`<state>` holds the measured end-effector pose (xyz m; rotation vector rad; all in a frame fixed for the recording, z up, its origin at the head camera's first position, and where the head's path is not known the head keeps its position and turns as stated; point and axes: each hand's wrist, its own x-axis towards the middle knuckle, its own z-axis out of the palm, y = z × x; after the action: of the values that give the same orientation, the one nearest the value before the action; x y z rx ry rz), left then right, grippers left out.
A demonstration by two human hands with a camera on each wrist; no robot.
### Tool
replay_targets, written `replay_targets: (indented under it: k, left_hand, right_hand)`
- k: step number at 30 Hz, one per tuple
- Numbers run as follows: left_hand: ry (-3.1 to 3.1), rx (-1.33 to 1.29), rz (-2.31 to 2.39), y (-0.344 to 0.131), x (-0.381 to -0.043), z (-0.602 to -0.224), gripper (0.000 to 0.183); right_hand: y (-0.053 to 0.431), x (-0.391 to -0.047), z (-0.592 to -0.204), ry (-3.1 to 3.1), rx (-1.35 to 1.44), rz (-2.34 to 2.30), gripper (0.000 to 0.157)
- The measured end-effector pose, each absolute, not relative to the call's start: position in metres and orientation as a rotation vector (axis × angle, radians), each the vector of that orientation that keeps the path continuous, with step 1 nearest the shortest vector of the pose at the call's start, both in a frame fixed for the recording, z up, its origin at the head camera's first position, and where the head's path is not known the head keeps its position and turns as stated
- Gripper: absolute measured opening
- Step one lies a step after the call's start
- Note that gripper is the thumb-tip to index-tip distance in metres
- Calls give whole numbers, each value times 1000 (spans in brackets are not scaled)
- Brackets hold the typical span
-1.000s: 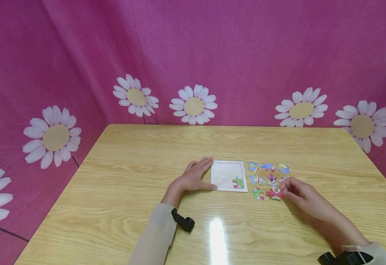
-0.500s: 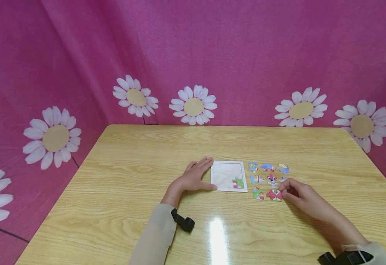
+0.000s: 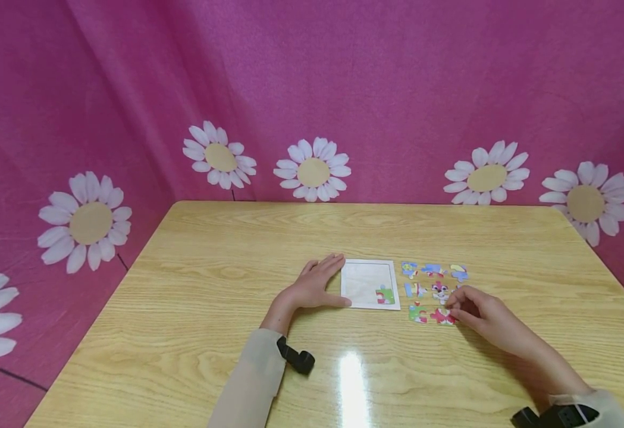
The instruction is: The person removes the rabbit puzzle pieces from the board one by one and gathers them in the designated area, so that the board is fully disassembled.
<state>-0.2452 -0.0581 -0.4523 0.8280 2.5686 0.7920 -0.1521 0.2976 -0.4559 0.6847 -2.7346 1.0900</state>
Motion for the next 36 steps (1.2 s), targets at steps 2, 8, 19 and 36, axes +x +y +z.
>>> replay_targets:
  k: [2, 8, 19, 36]
  left_hand:
    - [2569, 831, 789, -59, -246, -453, 95]
    - [2570, 829, 786, -59, -246, -455, 95]
    - [2569, 835, 788, -60, -246, -454, 95]
    - [2575, 823, 782, -58, -246, -453, 96]
  right_hand:
    - [291, -155, -455, -2709, 708, 1118, 14]
    - [264, -170, -454, -2693, 807, 1216, 14]
    - [223, -198, -448, -2867, 815, 1149, 19]
    - [217, -211, -453, -2918, 886, 1174, 24]
